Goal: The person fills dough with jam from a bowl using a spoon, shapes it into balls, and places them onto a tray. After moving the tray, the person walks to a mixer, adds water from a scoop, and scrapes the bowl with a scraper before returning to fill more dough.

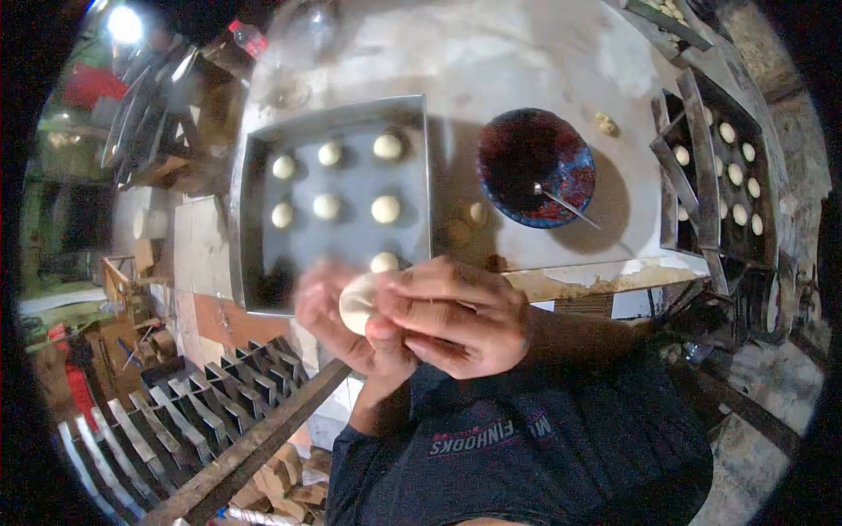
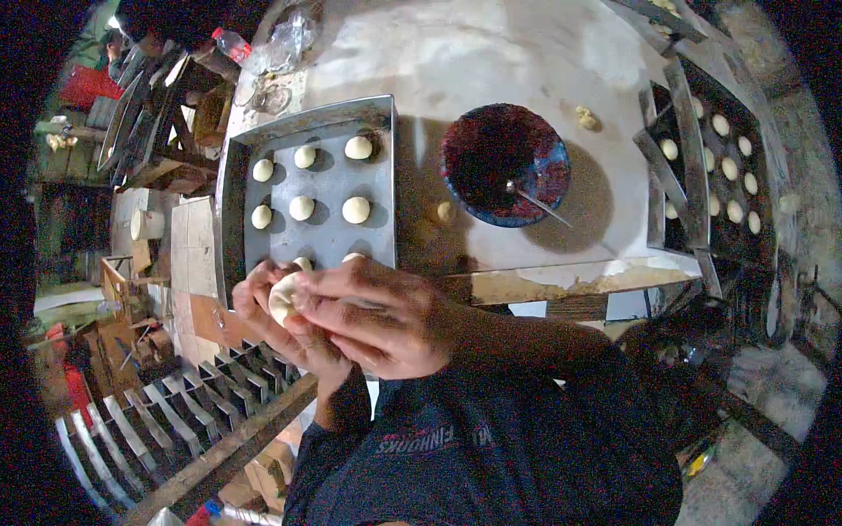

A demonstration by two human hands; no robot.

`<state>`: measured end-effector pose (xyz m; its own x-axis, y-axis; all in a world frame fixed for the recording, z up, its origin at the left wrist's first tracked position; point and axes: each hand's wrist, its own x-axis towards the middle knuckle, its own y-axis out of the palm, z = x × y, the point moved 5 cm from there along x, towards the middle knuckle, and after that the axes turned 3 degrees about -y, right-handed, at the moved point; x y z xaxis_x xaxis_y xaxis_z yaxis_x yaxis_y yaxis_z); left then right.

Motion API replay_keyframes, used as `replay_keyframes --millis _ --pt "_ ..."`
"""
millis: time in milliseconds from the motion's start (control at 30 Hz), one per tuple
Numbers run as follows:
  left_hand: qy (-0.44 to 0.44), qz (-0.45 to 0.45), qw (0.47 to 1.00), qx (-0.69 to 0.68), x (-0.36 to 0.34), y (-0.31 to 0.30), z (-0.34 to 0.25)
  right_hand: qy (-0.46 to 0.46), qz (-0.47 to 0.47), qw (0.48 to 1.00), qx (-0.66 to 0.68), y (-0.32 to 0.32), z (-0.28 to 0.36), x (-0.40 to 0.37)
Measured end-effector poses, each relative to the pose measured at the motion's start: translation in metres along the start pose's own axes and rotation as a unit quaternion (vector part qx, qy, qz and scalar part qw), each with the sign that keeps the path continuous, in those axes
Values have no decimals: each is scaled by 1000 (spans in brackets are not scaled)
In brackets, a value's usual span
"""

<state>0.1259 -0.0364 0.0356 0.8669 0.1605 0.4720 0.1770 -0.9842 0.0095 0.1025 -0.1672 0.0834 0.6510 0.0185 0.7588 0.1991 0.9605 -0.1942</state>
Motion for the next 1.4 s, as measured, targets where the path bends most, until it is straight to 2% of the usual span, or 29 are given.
replay_keyframes --millis 67,100,133,200,233,267,333,367,400,433,467,500,533,567,600,667,733,800,867,900,967,1033,1067,1133,1167,1200,1267,1333,1400 --pt "-45 -11 998 -40 6 -1 -5 -26 -14 998 48 6 -8 1" --pt "-37 20 994 -98 9 -2 -1 -57 -30 994 89 10 -11 2" --pt "-43 98 985 -134 14 -7 8 -58 -26 994 94 17 -16 0" --pt "-49 157 951 -263 27 -10 21 41 26 972 230 44 -29 -2" --pt "-47 149 962 -226 32 -19 19 66 69 965 246 60 -34 1" --pt "86 178 966 -164 45 -36 23 106 108 965 217 74 -39 -3" --pt "76 135 986 -66 50 -72 33 78 275 951 114 102 -46 5" --pt "31 113 992 -56 52 -92 44 55 240 967 67 115 -50 -4" --pt "-68 111 991 20 49 -115 61 97 210 972 49 126 -52 -6" --pt "-16 152 965 212 48 -132 67 101 189 977 16 141 -44 -1" --pt "30 191 899 392 44 -148 79 106 167 980 -19 155 -39 6" --pt "-68 207 951 221 31 -167 107 39 192 981 -12 178 -33 10" --pt "-158 213 964 36 13 -182 139 14 229 973 6 207 -28 7" --pt "-244 107 963 -50 -3 -195 165 -24 264 964 11 238 -29 0" --pt "-339 190 919 64 10 -197 157 -59 296 953 17 264 -32 -15" --pt "-304 239 921 45 -2 -228 171 -77 334 939 -20 291 -45 -33" --pt "-348 229 909 23 -12 -252 182 61 337 936 77 308 -64 -34" --pt "-401 251 881 -10 -3 -276 178 79 334 934 99 323 -96 -42" --pt "-452 103 886 21 10 -327 172 45 353 932 -68 348 -148 -49" --pt "-439 43 897 4 19 -339 166 44 354 931 -75 352 -157 -59" --pt "-404 -43 914 10 24 -361 165 -16 496 842 -212 359 -177 -86" --pt "-371 -93 923 32 28 -374 164 -20 536 815 -219 360 -182 -92" --pt "-358 -109 927 27 33 -373 162 11 560 808 -183 359 -188 -92" --pt "-301 -98 944 98 34 -378 183 11 496 841 -215 340 -168 -68" --pt "-304 -96 946 60 35 -372 186 -39 409 887 -212 323 -155 -55" --pt "-309 -102 945 25 37 -365 186 -32 328 924 -196 297 -136 -32" --pt "-286 -73 955 30 43 -350 183 12 242 950 -195 236 -127 -14" --pt "-283 -60 957 26 49 -331 183 127 105 962 -217 154 -131 -12" --pt "-274 -70 959 14 57 -300 169 145 32 909 -388 64 -147 -16"
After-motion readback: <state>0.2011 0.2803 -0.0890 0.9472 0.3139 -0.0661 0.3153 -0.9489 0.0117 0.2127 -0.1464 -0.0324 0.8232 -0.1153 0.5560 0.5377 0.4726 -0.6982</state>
